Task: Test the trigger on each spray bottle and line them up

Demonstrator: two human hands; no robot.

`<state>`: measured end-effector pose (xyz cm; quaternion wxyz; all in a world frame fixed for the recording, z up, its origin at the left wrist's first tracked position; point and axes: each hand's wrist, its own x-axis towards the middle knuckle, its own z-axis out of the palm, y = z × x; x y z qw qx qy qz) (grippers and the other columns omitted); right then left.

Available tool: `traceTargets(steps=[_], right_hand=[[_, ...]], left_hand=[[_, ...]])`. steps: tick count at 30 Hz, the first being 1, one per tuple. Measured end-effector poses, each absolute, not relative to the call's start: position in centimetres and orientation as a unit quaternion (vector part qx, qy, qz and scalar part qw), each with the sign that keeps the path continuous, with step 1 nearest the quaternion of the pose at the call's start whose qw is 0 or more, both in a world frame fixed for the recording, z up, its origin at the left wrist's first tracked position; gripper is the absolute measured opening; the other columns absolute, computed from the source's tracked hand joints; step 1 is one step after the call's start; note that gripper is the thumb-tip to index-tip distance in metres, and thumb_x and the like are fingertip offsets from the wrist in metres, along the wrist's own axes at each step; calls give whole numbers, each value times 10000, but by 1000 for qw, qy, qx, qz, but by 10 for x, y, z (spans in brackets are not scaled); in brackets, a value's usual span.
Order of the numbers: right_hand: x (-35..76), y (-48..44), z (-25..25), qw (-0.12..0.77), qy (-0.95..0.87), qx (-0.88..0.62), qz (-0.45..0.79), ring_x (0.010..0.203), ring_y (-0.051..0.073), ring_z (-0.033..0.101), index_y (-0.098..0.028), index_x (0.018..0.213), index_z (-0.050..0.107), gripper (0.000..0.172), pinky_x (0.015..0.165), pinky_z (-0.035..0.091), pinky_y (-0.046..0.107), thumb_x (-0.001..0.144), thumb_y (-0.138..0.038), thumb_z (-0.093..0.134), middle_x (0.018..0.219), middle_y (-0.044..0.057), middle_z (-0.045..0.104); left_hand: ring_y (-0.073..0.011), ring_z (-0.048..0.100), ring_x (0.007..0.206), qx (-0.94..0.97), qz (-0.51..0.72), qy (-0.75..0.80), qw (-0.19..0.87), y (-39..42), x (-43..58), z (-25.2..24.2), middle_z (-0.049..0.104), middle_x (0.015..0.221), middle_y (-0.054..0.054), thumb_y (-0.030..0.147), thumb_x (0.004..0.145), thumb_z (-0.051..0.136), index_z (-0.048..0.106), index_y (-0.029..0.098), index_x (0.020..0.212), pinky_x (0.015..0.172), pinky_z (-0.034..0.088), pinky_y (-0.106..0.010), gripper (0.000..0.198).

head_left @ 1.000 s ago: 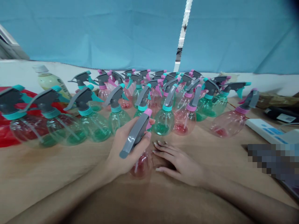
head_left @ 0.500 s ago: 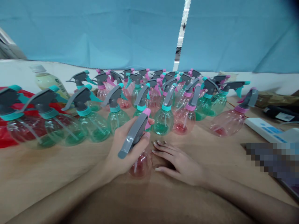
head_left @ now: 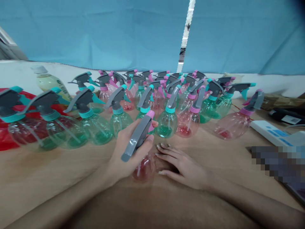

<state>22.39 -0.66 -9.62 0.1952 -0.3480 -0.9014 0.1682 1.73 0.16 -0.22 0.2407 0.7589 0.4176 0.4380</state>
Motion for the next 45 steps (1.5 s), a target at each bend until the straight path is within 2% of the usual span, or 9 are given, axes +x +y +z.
traceTargets(steps=[14, 23, 28, 39, 42, 45], right_hand=[[224, -6, -96, 178, -905, -352, 159, 1366, 213, 302, -174, 1349, 461, 558, 1118, 280, 438, 906, -514, 445, 1458, 81, 390], [224, -7, -98, 187, -904, -350, 157, 1361, 220, 313, -181, 1356, 450, 553, 1114, 288, 442, 903, -497, 465, 1450, 81, 404], [223, -7, -97, 192, -904, -347, 157, 1360, 224, 313, -181, 1356, 449, 548, 1112, 289, 454, 905, -492, 467, 1448, 86, 408], [224, -7, -100, 221, -898, -341, 170, 1344, 243, 343, -211, 1372, 427, 549, 1097, 308, 479, 892, -466, 505, 1429, 88, 435], [223, -7, -99, 218, -899, -342, 165, 1344, 241, 343, -196, 1360, 443, 543, 1096, 311, 473, 895, -470, 499, 1421, 95, 445], [223, -7, -99, 208, -903, -341, 157, 1345, 238, 342, -173, 1347, 457, 548, 1099, 309, 461, 897, -485, 486, 1420, 104, 446]], left_hand=[[-157, 634, 700, 761, 434, 416, 246, 2, 17, -4, 673, 943, 6, 201, 801, 541, 552, 264, 1069, 666, 519, -300, 275], [-191, 637, 820, 761, 443, 411, 234, 1, 18, -4, 669, 994, -17, 269, 845, 512, 552, 249, 1048, 788, 506, -345, 207], [-188, 626, 761, 769, 445, 394, 234, -1, 16, -3, 658, 918, -19, 307, 853, 512, 560, 247, 1025, 730, 508, -344, 188], [-180, 611, 659, 799, 417, 364, 234, 0, 13, 5, 615, 725, -5, 273, 820, 498, 547, 233, 807, 594, 484, -306, 64], [-186, 612, 665, 800, 406, 371, 241, 0, 13, 6, 619, 730, -9, 264, 812, 505, 542, 233, 801, 601, 490, -313, 50], [-190, 618, 704, 793, 404, 382, 248, -2, 14, 7, 638, 798, -13, 304, 842, 492, 558, 241, 878, 643, 511, -323, 99]])
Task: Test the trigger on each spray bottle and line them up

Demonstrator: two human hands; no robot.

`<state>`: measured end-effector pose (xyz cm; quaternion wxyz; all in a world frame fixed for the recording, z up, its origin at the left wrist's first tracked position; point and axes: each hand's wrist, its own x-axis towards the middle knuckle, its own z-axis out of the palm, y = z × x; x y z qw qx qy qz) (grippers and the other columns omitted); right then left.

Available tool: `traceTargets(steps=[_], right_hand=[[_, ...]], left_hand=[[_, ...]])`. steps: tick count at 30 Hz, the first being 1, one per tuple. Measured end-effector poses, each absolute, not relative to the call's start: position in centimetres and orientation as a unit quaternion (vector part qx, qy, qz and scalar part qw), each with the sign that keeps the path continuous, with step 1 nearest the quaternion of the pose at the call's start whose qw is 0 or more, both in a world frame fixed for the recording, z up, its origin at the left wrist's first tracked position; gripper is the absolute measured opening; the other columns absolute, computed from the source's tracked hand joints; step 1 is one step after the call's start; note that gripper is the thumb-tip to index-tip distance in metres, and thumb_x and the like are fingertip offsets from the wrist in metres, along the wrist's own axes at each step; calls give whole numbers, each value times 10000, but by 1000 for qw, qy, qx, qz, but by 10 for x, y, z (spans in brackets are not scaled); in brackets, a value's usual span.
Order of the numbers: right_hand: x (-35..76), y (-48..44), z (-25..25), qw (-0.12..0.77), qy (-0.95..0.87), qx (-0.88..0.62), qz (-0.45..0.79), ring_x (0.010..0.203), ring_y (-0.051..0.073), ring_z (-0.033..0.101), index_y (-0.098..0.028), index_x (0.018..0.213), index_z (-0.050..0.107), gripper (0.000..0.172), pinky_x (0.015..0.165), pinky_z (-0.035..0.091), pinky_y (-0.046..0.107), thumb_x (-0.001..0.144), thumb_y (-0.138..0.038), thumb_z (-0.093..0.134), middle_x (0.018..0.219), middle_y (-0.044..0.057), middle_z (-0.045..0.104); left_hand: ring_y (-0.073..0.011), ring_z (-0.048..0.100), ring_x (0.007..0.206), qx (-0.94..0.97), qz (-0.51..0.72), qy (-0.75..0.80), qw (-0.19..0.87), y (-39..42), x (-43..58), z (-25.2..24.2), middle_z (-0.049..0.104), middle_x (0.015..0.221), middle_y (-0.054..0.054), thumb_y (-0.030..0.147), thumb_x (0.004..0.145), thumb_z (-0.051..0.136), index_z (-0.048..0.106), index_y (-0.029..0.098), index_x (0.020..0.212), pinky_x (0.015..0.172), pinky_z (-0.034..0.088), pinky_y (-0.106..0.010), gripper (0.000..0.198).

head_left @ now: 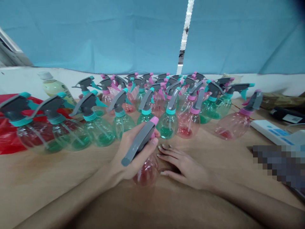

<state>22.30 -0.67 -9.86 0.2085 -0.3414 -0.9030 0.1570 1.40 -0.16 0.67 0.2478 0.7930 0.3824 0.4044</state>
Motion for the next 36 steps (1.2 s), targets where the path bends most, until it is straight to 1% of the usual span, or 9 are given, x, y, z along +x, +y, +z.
traceTargets(steps=[5, 10, 16, 20, 25, 27, 31, 33, 36], right_hand=[[223, -7, -102, 230, -896, -342, 167, 1334, 252, 360, -182, 1391, 380, 637, 1097, 309, 470, 867, -515, 521, 1426, 113, 435], [223, -9, -103, 262, -873, -362, 196, 1298, 302, 403, -167, 1405, 324, 821, 1054, 342, 515, 762, -585, 618, 1412, 163, 434], [217, -20, -84, 305, -834, -356, 291, 1252, 331, 442, -200, 1402, 307, 908, 995, 384, 527, 676, -575, 704, 1385, 158, 456], [213, -35, -63, 356, -819, -338, 297, 1177, 286, 512, -186, 1339, 350, 830, 967, 431, 452, 682, -523, 727, 1310, 131, 521], [221, -46, -50, 397, -785, -376, 293, 1014, 275, 596, -199, 1198, 422, 619, 819, 514, 432, 730, -501, 693, 1165, 112, 594], [230, -46, -50, 408, -776, -398, 269, 997, 283, 601, -200, 1211, 403, 637, 802, 520, 442, 728, -500, 691, 1142, 116, 597], [258, -47, -53, 424, -768, -427, 219, 1109, 309, 550, -178, 1315, 293, 784, 891, 489, 471, 722, -495, 697, 1253, 158, 529], [274, -47, -53, 418, -766, -443, 208, 1141, 308, 529, -197, 1328, 283, 783, 914, 479, 476, 730, -502, 686, 1285, 153, 508], [297, -45, -54, 421, -767, -443, 198, 1158, 310, 515, -221, 1339, 295, 773, 924, 473, 493, 734, -513, 677, 1311, 137, 491]], left_hand=[[-199, 626, 905, 773, 428, 381, 272, -4, 16, 1, 651, 1004, -21, 357, 878, 491, 566, 241, 1054, 807, 516, -337, 224], [-172, 613, 871, 768, 440, 388, 257, -5, 18, -5, 642, 966, -14, 359, 892, 498, 581, 227, 1051, 825, 494, -323, 223], [-170, 624, 891, 764, 449, 386, 257, -7, 31, -3, 649, 1006, -37, 338, 890, 512, 566, 198, 1071, 797, 504, -310, 235], [-194, 618, 946, 768, 459, 367, 255, -7, 48, -4, 650, 1009, -57, 343, 890, 510, 565, 192, 1069, 843, 498, -355, 241], [-204, 612, 976, 777, 468, 331, 260, -7, 85, -6, 646, 1017, -68, 342, 896, 497, 572, 193, 1060, 874, 488, -384, 234], [-204, 609, 976, 783, 464, 321, 262, -6, 102, -7, 646, 1014, -70, 336, 897, 496, 572, 188, 1058, 891, 480, -389, 232], [-205, 621, 940, 794, 452, 303, 271, 0, 136, -8, 657, 989, -76, 343, 889, 508, 588, 177, 1019, 861, 495, -384, 225], [-208, 625, 966, 798, 450, 289, 277, 4, 152, -8, 662, 1013, -81, 344, 884, 516, 592, 172, 1029, 879, 492, -385, 237], [-214, 615, 1024, 813, 433, 272, 278, 10, 174, -6, 659, 1080, -88, 354, 871, 537, 560, 172, 1123, 925, 471, -395, 312]])
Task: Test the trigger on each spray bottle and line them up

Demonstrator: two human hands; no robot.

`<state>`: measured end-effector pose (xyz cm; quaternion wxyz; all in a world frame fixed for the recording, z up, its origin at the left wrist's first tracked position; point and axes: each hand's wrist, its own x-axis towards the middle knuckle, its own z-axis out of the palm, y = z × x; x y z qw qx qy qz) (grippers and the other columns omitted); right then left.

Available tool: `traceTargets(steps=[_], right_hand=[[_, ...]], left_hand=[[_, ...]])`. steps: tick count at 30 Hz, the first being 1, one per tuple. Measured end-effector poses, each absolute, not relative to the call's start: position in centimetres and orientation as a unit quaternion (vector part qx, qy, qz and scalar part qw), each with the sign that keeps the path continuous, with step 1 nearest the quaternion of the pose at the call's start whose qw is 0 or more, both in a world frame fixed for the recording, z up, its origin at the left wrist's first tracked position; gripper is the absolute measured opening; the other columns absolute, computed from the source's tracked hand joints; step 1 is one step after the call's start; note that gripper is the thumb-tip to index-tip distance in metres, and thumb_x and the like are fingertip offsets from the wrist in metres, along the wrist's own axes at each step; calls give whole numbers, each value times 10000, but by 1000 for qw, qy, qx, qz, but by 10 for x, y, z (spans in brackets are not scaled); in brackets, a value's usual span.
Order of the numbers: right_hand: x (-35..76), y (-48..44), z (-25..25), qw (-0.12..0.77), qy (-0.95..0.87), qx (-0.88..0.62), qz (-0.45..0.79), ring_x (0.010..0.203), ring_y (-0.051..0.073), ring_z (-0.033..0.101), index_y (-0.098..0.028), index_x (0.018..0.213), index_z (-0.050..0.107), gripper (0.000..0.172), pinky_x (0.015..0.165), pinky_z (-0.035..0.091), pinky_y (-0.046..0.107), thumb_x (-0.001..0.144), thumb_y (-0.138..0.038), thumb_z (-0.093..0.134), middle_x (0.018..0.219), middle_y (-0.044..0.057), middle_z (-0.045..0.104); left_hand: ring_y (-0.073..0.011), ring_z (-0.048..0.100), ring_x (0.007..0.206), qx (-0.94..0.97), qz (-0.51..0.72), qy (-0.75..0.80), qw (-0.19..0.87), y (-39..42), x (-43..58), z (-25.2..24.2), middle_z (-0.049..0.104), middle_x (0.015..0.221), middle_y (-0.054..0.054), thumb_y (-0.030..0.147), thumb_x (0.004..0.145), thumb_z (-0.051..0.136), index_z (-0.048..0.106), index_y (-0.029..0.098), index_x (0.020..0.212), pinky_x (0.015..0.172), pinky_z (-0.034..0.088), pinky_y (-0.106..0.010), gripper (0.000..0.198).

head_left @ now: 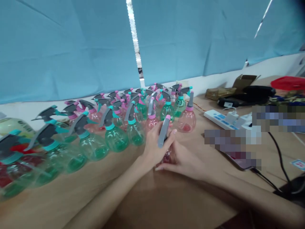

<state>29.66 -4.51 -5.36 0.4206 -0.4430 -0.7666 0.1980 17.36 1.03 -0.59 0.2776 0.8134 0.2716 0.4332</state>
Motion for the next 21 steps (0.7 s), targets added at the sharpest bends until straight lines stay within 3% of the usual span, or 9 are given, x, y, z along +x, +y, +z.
traceTargets(steps=[3, 6, 9, 15, 21], right_hand=[[318, -41, -56, 428, -770, -431, 196, 1131, 291, 535, -222, 1300, 371, 682, 925, 477, 474, 751, -495, 672, 1267, 115, 526], [337, -33, -59, 432, -752, -465, 180, 1076, 282, 567, -200, 1284, 374, 669, 894, 492, 457, 758, -492, 666, 1196, 119, 564], [354, -20, -62, 417, -751, -496, 128, 1055, 299, 569, -181, 1265, 376, 662, 874, 487, 477, 764, -520, 646, 1178, 140, 560], [367, 9, -58, 377, -733, -566, -13, 1101, 352, 495, -190, 1144, 468, 594, 881, 442, 540, 732, -581, 641, 1143, 153, 523], [364, 29, -50, 352, -715, -601, -63, 1069, 347, 500, -131, 1233, 423, 658, 890, 437, 523, 723, -433, 709, 1123, 163, 530]], left_hand=[[-246, 599, 1062, 839, 390, 273, 265, 15, 185, -4, 634, 1161, -99, 366, 831, 587, 473, 202, 1257, 919, 475, -433, 470], [-283, 499, 1215, 851, 357, 284, 261, 17, 181, -14, 515, 1338, -118, 353, 803, 626, 365, 240, 1349, 998, 418, -488, 616], [-273, 492, 1230, 852, 325, 313, 265, 18, 166, -36, 479, 1375, -123, 376, 840, 582, 347, 228, 1349, 1017, 404, -501, 580], [-243, 558, 1156, 843, 277, 381, 259, 16, 142, -73, 553, 1293, -94, 335, 879, 524, 441, 231, 1251, 971, 463, -474, 395], [-240, 559, 1146, 856, 254, 398, 212, 19, 143, -75, 573, 1258, -89, 308, 885, 499, 464, 223, 1230, 976, 456, -473, 357]])
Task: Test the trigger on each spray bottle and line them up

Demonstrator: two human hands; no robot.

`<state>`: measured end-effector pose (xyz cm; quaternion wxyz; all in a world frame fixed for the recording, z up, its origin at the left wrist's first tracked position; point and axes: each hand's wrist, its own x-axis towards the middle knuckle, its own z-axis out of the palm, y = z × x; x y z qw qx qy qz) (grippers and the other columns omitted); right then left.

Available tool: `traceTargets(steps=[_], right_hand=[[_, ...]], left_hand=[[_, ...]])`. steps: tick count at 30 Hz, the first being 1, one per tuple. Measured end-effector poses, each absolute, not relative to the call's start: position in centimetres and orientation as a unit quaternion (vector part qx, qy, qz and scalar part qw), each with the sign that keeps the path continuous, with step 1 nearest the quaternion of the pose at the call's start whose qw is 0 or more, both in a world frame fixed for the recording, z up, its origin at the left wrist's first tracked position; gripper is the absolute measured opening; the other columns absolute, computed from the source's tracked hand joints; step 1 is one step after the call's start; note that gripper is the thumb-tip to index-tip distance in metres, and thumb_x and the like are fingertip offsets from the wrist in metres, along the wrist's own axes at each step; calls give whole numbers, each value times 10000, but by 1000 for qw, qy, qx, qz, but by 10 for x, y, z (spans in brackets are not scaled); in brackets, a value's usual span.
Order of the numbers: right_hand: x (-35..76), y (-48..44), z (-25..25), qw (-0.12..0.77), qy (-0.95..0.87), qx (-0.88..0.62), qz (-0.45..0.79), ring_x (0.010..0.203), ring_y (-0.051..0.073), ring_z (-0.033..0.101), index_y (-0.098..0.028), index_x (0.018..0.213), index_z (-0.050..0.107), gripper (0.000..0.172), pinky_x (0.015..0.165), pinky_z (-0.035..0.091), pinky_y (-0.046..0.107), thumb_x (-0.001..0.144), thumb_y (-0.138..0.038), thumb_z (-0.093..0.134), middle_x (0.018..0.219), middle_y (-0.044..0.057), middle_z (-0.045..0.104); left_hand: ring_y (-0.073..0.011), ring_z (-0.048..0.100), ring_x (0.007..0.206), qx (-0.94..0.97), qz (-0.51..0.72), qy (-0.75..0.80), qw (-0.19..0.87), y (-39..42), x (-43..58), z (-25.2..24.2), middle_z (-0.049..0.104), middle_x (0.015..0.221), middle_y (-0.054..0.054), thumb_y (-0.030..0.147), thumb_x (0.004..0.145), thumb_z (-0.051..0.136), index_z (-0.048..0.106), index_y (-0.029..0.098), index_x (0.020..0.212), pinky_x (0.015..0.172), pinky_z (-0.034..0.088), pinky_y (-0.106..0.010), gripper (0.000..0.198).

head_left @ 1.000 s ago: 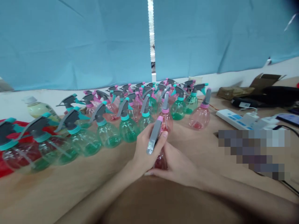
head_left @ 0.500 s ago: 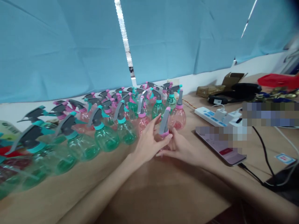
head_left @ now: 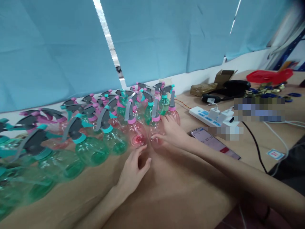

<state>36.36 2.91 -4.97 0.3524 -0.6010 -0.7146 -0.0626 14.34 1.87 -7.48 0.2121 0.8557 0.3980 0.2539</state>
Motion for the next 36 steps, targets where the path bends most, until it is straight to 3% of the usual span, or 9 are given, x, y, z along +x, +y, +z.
traceTargets(steps=[5, 14, 19, 22, 25, 27, 29, 32, 36], right_hand=[[359, 42, -46, 355, -715, -599, -60, 1078, 362, 506, -114, 1238, 428, 623, 892, 430, 527, 735, -352, 709, 1123, 176, 553], [354, 54, -48, 369, -703, -606, -47, 1158, 379, 468, -100, 1356, 321, 777, 942, 399, 542, 720, -292, 723, 1196, 212, 537], [356, 39, -48, 393, -696, -599, -44, 1218, 345, 441, -47, 1349, 333, 769, 1003, 372, 493, 736, -312, 714, 1302, 245, 484], [368, 21, -46, 410, -695, -589, -44, 1163, 321, 501, -84, 1283, 423, 612, 966, 406, 491, 777, -321, 672, 1267, 212, 531], [386, 4, -42, 449, -679, -581, 4, 848, 226, 638, -173, 1095, 556, 264, 784, 513, 411, 869, -309, 547, 1048, 107, 653], [399, -2, -42, 469, -641, -608, -10, 832, 229, 635, -193, 984, 589, 199, 740, 516, 391, 873, -351, 542, 961, 85, 666], [409, -1, -44, 472, -604, -640, -58, 906, 271, 616, -183, 981, 588, 265, 788, 495, 431, 840, -407, 585, 977, 108, 658], [420, 12, -49, 454, -583, -669, -80, 1066, 343, 556, -139, 1116, 541, 504, 877, 446, 496, 772, -493, 639, 1123, 177, 608], [426, 37, -56, 452, -608, -652, -14, 1146, 367, 515, -123, 1272, 429, 796, 923, 419, 505, 666, -560, 704, 1252, 211, 533]], left_hand=[[-250, 558, 1137, 891, 228, 364, 149, 17, 145, -74, 595, 1212, -96, 268, 870, 500, 507, 193, 1191, 976, 457, -460, 330], [-259, 566, 1133, 906, 238, 329, 119, 16, 144, -78, 592, 1225, -90, 242, 851, 505, 494, 229, 1200, 949, 483, -464, 349], [-257, 569, 1126, 911, 246, 316, 95, 21, 142, -86, 587, 1223, -89, 248, 860, 498, 471, 235, 1216, 949, 483, -467, 358], [-256, 576, 1120, 912, 257, 309, 84, 23, 142, -88, 594, 1216, -82, 247, 862, 496, 484, 241, 1200, 947, 489, -461, 339], [-253, 582, 1115, 912, 261, 306, 76, 23, 142, -87, 599, 1209, -76, 241, 864, 494, 493, 252, 1183, 942, 496, -458, 319], [-251, 587, 1107, 912, 260, 308, 75, 22, 143, -86, 604, 1199, -77, 234, 866, 490, 491, 248, 1177, 940, 499, -454, 311], [-249, 586, 1105, 911, 259, 311, 77, 21, 143, -85, 604, 1192, -79, 225, 870, 482, 489, 241, 1175, 943, 496, -453, 305], [-240, 577, 1114, 911, 255, 315, 80, 21, 143, -85, 598, 1198, -78, 217, 876, 468, 485, 232, 1175, 950, 490, -449, 300], [-224, 580, 1100, 909, 259, 317, 79, 21, 143, -85, 603, 1176, -73, 204, 883, 454, 493, 222, 1155, 946, 490, -437, 276]])
